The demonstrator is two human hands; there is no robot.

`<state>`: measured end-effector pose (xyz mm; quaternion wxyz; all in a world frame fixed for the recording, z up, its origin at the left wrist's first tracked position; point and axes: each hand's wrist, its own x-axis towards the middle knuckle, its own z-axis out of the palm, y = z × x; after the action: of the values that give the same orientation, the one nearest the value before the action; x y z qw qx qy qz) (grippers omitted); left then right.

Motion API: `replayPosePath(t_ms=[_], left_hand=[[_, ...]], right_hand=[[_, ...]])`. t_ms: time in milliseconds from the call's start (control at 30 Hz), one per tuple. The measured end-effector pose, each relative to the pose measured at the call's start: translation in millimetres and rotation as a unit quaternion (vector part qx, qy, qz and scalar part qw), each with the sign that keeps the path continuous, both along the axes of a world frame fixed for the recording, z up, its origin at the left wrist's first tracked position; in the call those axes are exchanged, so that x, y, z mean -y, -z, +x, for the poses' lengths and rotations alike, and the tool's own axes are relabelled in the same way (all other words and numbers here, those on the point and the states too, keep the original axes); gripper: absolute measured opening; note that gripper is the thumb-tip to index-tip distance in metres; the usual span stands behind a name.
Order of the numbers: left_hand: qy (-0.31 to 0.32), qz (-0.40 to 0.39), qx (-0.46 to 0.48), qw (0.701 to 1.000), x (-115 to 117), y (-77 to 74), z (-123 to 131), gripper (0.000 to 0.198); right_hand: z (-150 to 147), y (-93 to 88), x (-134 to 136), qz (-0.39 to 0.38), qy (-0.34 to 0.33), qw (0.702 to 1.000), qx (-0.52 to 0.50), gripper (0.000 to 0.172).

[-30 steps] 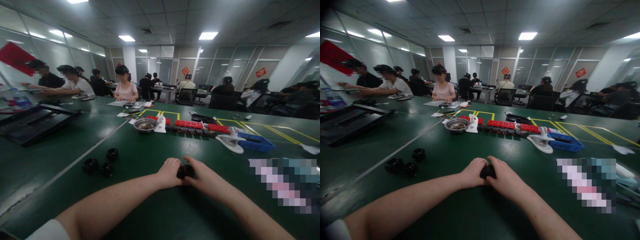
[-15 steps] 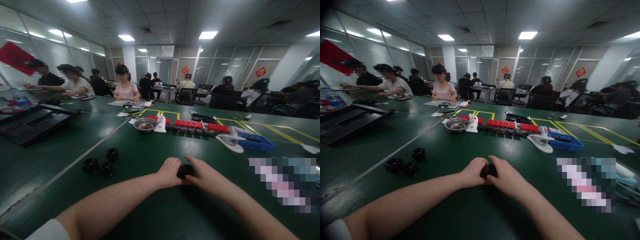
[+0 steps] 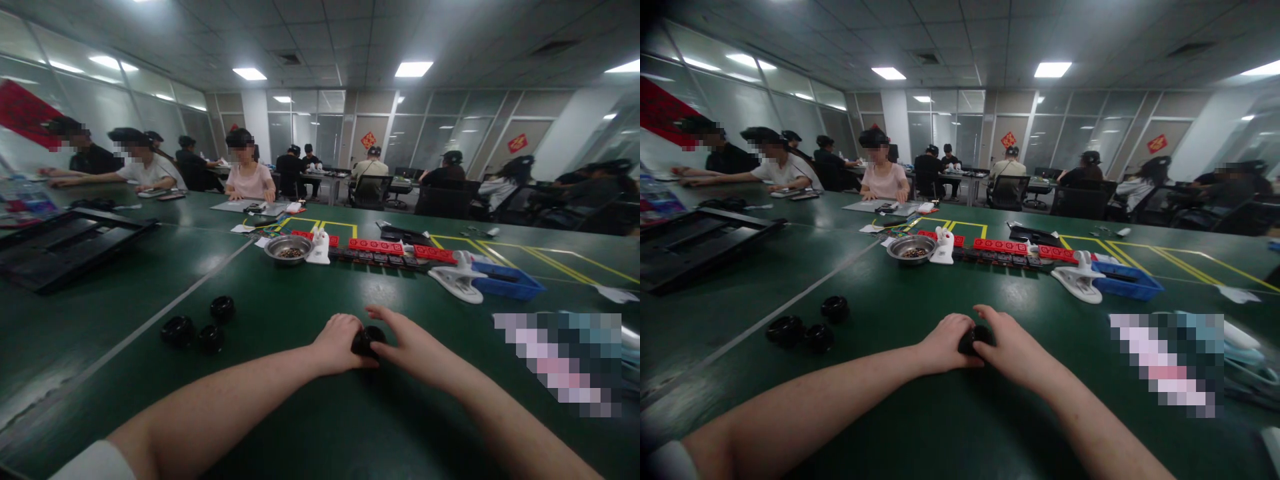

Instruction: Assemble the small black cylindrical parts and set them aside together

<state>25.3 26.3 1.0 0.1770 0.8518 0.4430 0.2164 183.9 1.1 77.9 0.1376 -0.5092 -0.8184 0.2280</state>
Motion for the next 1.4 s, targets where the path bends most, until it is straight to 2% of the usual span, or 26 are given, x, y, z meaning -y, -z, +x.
replayPosePath(t_ms=[133,233,367,467,600,700,833,1067,1167,1267,1333,1400], left_hand=[[0.007,0.001,0.000,1.000,-0.1,0.5,-0.7,0.053],[0.002,-0.004,0.011,1.000,1.1,0.2,-0.9,0.052],[-0.002,-0.016,0.020,1.000,2.0,-0.4,-0.9,0.050],[0.005,-0.012,0.015,1.000,1.4,-0.3,-0.9,0.049],[0.015,-0.003,0.009,1.000,0.4,0.4,-1.2,0.047],[0.010,-0.007,0.011,1.000,0.4,0.6,-1.4,0.047],[0.007,-0.002,0.011,1.000,0.4,1.0,-1.0,0.047],[0.008,0.001,0.007,1.000,1.1,-0.2,-0.4,0.044],[0.002,-0.010,0.015,1.000,0.4,1.6,-0.6,0.046],[-0.004,-0.013,0.022,1.000,-0.7,3.7,-0.7,0.050],[-0.003,-0.014,0.017,1.000,-1.0,3.6,-0.7,0.049],[0.002,-0.013,0.011,1.000,-0.7,2.4,-0.8,0.047]], right_hand=[[-3.3,3.4,-1.0,0.041,0.052,0.997,0.027,0.050],[-1.9,3.5,-0.9,0.027,0.014,0.999,0.016,0.045],[1.7,0.7,2.5,0.022,-0.038,0.999,-0.028,0.055],[-1.8,-1.0,5.0,0.063,0.015,0.998,-0.002,0.051],[-8.7,-0.1,4.8,0.112,0.072,0.988,0.079,0.047],[-7.0,0.8,3.7,0.096,0.041,0.989,0.102,0.040],[-1.0,-0.3,4.9,0.056,-0.037,0.996,0.054,0.054],[-8.6,3.9,5.1,0.099,0.054,0.989,0.093,0.044],[-7.2,3.7,4.9,0.065,0.014,0.996,0.067,0.042],[-2.7,0.4,6.2,0.022,-0.047,0.999,0.012,0.054],[-1.1,-0.8,6.7,0.019,-0.046,0.999,0.003,0.058],[-1.7,-0.3,6.2,0.044,-0.007,0.999,0.013,0.058]])
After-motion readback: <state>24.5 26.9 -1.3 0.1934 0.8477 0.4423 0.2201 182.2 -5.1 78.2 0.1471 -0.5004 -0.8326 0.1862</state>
